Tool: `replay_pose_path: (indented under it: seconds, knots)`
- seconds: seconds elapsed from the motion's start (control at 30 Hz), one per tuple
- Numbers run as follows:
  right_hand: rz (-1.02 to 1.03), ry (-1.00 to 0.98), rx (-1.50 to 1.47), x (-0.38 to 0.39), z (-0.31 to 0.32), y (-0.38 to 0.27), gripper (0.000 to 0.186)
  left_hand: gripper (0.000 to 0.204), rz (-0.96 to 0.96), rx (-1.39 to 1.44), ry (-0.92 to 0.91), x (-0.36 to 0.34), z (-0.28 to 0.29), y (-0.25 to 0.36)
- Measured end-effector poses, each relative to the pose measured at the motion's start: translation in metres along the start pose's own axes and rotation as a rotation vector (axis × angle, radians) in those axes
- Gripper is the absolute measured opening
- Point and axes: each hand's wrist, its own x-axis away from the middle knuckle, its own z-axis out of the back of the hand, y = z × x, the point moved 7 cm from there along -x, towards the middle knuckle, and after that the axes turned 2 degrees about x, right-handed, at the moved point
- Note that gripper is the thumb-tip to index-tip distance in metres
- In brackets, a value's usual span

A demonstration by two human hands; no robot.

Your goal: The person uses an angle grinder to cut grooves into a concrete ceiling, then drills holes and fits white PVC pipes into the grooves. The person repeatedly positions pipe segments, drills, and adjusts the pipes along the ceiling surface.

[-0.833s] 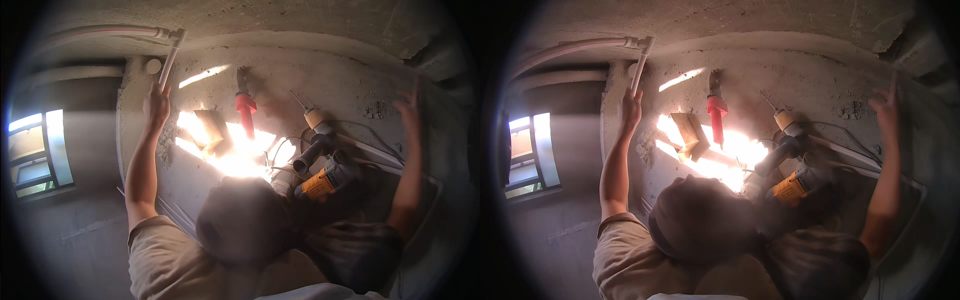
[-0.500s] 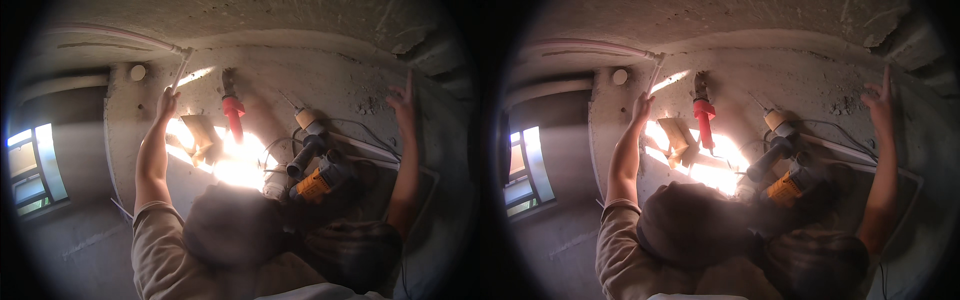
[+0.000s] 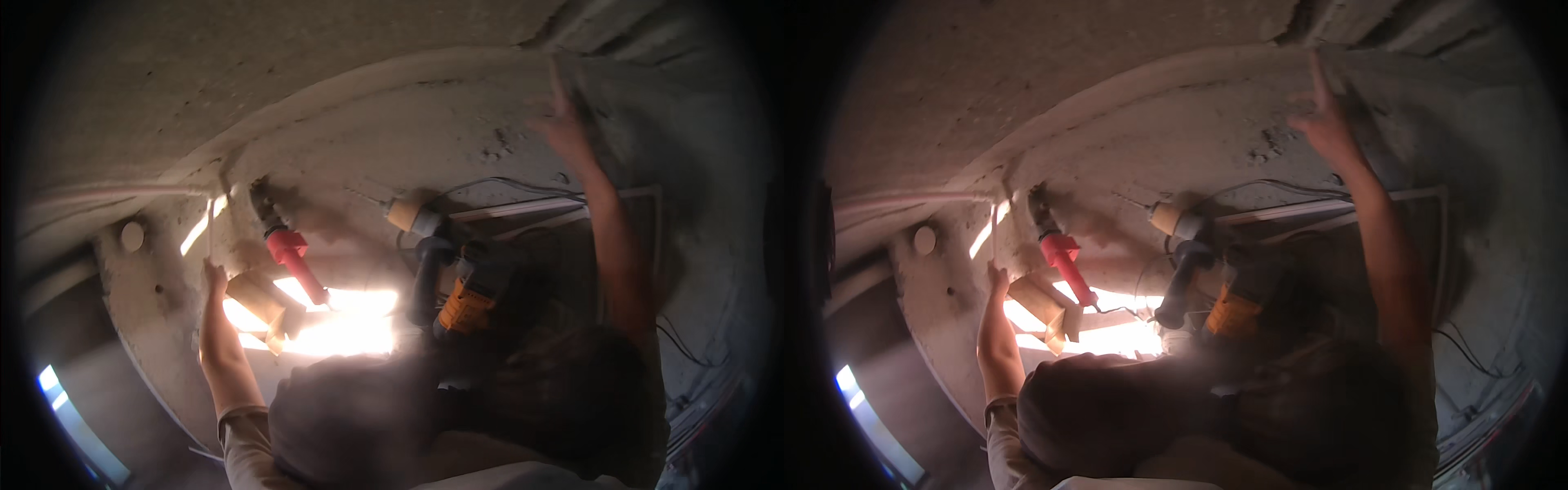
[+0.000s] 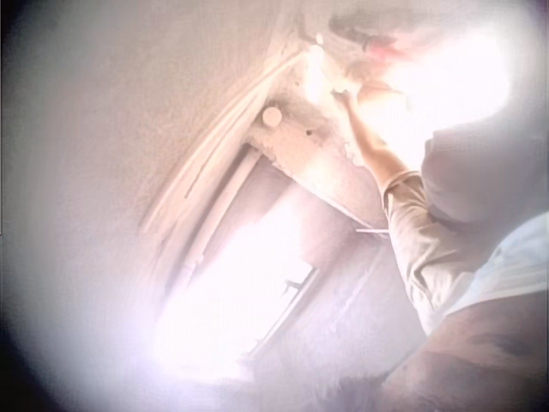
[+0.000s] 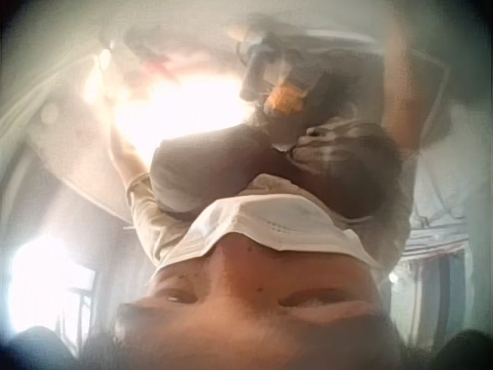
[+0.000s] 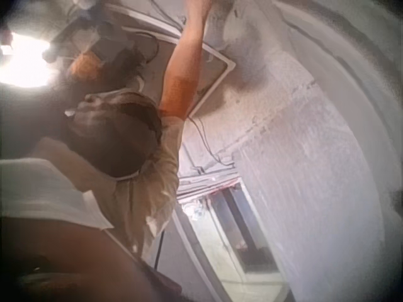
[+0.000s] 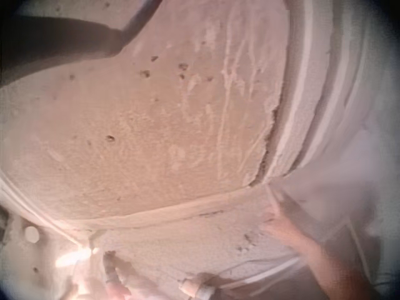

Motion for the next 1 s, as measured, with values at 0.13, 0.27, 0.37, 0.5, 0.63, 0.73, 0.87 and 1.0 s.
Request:
replay_pose_path:
  seconds: [0.13,0.27,0.37,0.5,0.63,0.73,0.87,1.0]
  knots:
    - [-0.049,-0.048,-0.015,0.006,0.003,-0.007,0.115,0.065,0.042,-0.247,0.133,0.02,0.044,0.071]
    - [0.051,0.022,0.04,0.013,0.003,-0.024,0.111,0.022,-0.057,-0.358,0.309,0.059,0.109,0.224]
    - [-0.046,0.02,0.048,0.014,0.003,-0.018,0.107,0.012,-0.465,0.144,0.124,0.094,0.132,0.392]
    - [0.008,0.001,0.125,0.011,0.008,-0.024,0.102,0.017,-1.148,-0.084,-0.214,0.18,0.126,0.589]
    - [0.048,-0.029,0.104,0.005,0.006,-0.021,0.098,0.013,-1.374,-0.144,-0.638,0.24,0.05,0.704]
    - [0.079,0.01,0.122,0.005,0.009,-0.022,0.099,0.034,-1.389,-0.385,-0.735,0.261,-0.038,0.756]
    - [-0.03,-0.075,-0.062,0.015,0.014,-0.025,0.103,0.062,-1.552,-0.233,-0.668,0.297,-0.126,0.803]
    - [-0.06,-0.13,-0.067,0.026,0.024,-0.038,0.104,0.053,-1.243,0.225,-0.882,0.306,-0.184,0.803]
